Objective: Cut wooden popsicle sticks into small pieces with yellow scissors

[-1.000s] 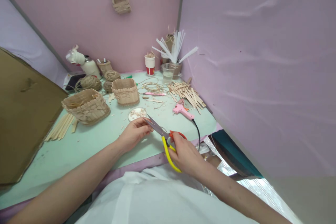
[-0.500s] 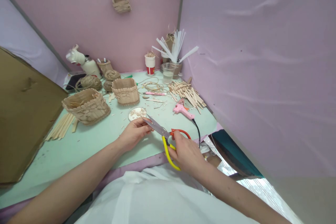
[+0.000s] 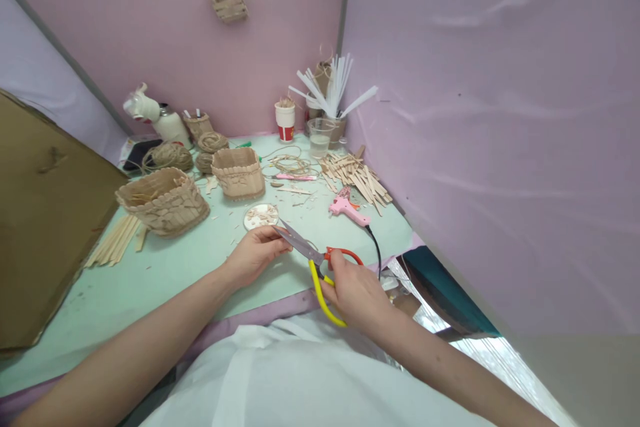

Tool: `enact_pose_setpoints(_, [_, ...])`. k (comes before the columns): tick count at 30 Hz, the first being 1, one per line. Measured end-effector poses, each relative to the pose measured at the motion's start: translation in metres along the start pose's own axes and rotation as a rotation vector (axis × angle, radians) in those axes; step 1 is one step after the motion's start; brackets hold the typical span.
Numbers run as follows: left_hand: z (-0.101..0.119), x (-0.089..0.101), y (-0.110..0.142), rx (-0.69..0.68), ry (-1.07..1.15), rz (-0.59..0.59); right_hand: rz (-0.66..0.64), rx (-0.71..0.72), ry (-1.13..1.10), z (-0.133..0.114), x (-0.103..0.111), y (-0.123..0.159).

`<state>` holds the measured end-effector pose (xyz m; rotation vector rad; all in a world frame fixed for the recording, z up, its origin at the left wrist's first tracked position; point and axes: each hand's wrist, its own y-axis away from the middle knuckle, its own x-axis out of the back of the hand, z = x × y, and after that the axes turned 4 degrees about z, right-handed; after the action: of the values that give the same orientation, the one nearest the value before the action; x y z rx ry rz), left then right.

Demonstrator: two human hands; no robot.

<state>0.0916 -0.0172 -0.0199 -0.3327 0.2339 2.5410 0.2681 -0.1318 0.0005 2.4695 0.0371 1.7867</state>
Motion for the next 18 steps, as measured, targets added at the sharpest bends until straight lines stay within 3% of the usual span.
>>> enact_pose_setpoints(6, [0.000,-0.001,0.000,0.009,-0.019,-0.024,-0.002,-0.014,-0.057,0.001,0.000,0.000])
enact_pose_setpoints(12, [0.006,-0.005,0.003,0.023,0.028,0.000,-0.115,0.030,-0.467,-0.005,0.011,0.001])
enact_pose_setpoints(18, [0.005,-0.005,0.003,0.004,0.023,0.011,0.006,-0.007,-0.317,-0.006,0.009,0.001])
